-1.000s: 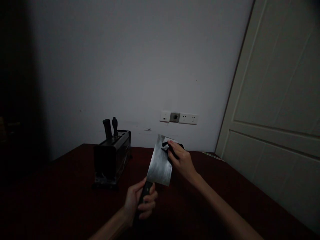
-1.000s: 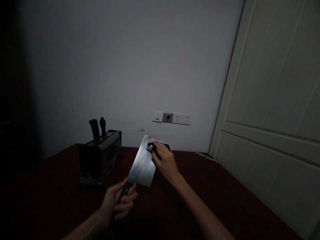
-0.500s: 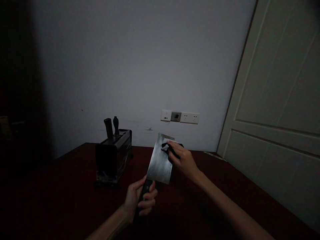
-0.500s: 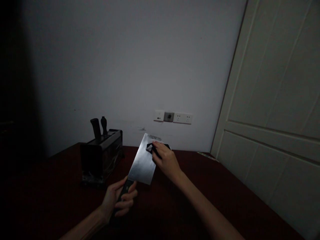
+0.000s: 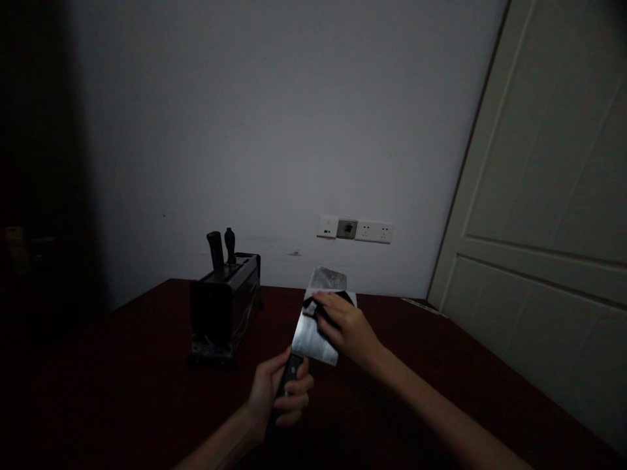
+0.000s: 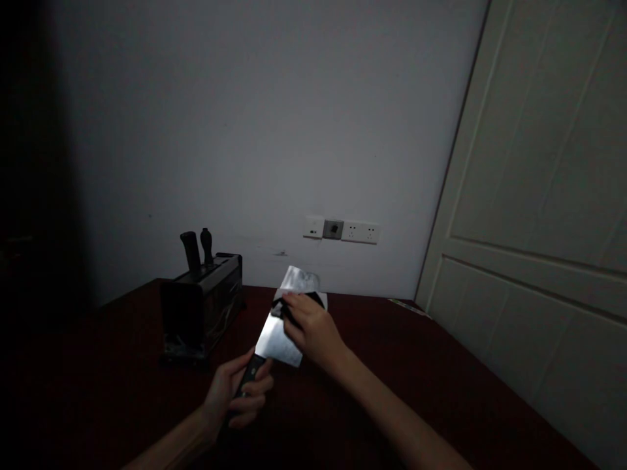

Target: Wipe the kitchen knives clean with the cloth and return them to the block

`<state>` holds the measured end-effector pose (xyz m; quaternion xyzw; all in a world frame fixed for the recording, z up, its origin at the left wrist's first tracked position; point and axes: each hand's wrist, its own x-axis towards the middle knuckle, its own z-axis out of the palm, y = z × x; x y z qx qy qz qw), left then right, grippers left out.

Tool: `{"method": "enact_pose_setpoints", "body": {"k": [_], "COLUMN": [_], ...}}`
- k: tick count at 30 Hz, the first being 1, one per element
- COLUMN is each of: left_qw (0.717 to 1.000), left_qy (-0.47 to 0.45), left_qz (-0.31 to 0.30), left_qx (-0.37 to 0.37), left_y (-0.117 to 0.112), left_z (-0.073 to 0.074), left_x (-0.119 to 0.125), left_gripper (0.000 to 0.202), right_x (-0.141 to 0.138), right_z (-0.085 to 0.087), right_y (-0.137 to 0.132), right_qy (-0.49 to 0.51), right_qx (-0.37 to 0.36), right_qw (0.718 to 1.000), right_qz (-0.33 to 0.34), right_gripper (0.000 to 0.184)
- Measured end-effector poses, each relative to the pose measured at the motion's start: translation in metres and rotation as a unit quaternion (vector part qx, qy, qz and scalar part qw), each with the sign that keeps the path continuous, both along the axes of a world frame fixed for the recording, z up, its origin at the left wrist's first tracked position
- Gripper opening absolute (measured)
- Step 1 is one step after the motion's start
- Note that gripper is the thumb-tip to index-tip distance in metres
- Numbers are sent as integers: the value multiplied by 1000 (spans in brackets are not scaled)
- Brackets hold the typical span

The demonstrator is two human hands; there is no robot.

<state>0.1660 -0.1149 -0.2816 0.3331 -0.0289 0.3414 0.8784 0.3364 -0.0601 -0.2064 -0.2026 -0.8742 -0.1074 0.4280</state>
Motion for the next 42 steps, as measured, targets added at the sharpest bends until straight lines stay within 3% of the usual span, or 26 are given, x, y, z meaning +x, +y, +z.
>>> {"method": "enact_pose_setpoints", "body": {"k": [3,5,7,12,14,17,22,24,29,31,34,38,40,42], "left_qw": [1000,1000,1000,1000,1000,1000,1000,1000,999,999,999,999,998,998], "left_qy": [-7,-12,-19,-12,-6,-2,17,24,33,32,25,29,32,31], "left_qz": [-19,-24,-22,11,13,8,-6,5,29,33,42,41,40,46], "left_qx": [3,7,5,-15,-20,-25,-20,-17,1,7,8,17,20,21], "left_y": [-2,-2,-1,6,7,5,1,3,11,12,10,6,7,8], "left_z": [2,2,1,-5,-6,-8,-9,-8,-6,-4,0,2,1,-1], "left_x": [3,3,2,-1,-1,2,5,3,-9,-12,-10,-7,-6,-8], "left_gripper": [30,30,29,29,29,28,29,30,30,30,29,29,29,30], "right_x": [6,4,-2,-14,-11,-1,3,-4,-21,-21,-14,-9,-11,-17], "right_z": [24,27,18,-24,-28,-14,16,13,-18,-22,-9,20,22,13], "right_y": [30,36,27,-18,-21,3,48,43,-7,-15,3,42,46,36], "right_qy": [42,64,68,0,-23,-21,46,41,-17,-34,-27,49,72,71], "right_qx": [-2,-2,-10,-25,-22,-27,-36,-28,-36,-35,-25,-17,-16,-21], "right_qw": [998,996,996,1000,999,999,996,997,999,998,999,998,996,997], "right_qz": [-42,-57,-56,8,25,15,-61,-55,7,26,25,-38,-47,-33], "right_gripper": [34,31,31,35,35,35,29,31,39,41,38,34,33,34]}}
